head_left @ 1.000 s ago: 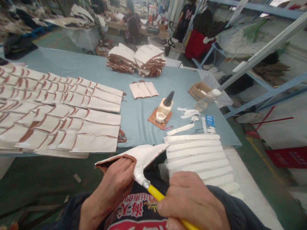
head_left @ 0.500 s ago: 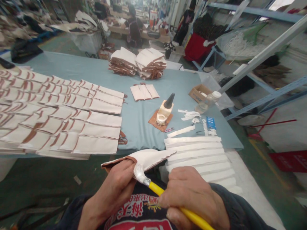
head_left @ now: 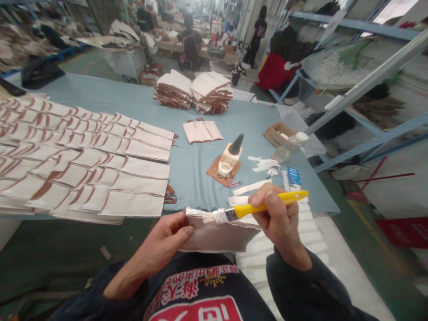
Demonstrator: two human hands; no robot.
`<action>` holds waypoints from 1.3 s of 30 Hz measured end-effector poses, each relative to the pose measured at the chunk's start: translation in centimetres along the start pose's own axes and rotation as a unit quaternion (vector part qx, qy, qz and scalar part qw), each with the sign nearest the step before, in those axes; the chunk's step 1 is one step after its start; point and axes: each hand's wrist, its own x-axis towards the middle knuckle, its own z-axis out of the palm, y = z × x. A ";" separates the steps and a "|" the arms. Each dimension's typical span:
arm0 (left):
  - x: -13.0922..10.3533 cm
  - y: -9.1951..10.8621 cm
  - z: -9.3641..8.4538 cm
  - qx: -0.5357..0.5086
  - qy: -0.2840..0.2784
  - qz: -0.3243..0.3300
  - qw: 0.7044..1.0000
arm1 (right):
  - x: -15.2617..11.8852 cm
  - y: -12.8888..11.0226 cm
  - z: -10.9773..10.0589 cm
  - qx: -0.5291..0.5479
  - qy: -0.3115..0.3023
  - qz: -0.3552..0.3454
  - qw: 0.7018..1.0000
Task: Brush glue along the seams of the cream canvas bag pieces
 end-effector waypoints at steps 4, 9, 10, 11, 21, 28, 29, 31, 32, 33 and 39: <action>0.1 0.0 0.0 -0.066 -0.032 -0.042 0.996 | -0.7 0.7 0.7 -0.053 -0.065 -0.026 0.996; 0.2 -0.2 0.1 -0.108 -0.071 -0.124 0.984 | -0.2 0.8 1.5 -0.260 -0.101 -0.227 0.933; 0.2 -0.2 0.0 -0.118 -0.073 -0.136 0.981 | -0.2 0.6 1.4 -0.281 -0.099 -0.254 0.920; 0.2 -0.1 0.0 -0.130 -0.069 -0.144 0.979 | -0.4 0.4 1.2 -0.286 -0.091 -0.262 0.917; 0.6 1.1 -0.2 -0.149 -0.061 -0.132 0.978 | -2.1 0.5 0.6 -0.227 -0.074 -0.169 0.956; 0.7 0.9 -0.8 -0.167 -0.061 -0.120 0.977 | -2.8 0.9 0.8 -0.242 -0.009 -0.215 0.946; 0.7 1.0 -0.8 -0.167 -0.062 -0.119 0.977 | -2.9 0.8 0.8 -0.240 -0.009 -0.217 0.946; 0.7 1.1 -0.9 -0.163 -0.062 -0.119 0.977 | -2.7 0.7 1.0 -0.247 -0.039 -0.218 0.943; 0.7 1.1 -0.9 -0.161 -0.062 -0.118 0.978 | -2.4 0.7 1.2 -0.253 -0.055 -0.220 0.940; 0.7 1.2 -0.9 -0.160 -0.063 -0.117 0.978 | -2.1 0.7 1.4 -0.258 -0.067 -0.223 0.938; 0.7 1.4 -1.3 -0.175 -0.062 -0.116 0.976 | -1.8 0.7 1.7 -0.262 -0.041 -0.212 0.941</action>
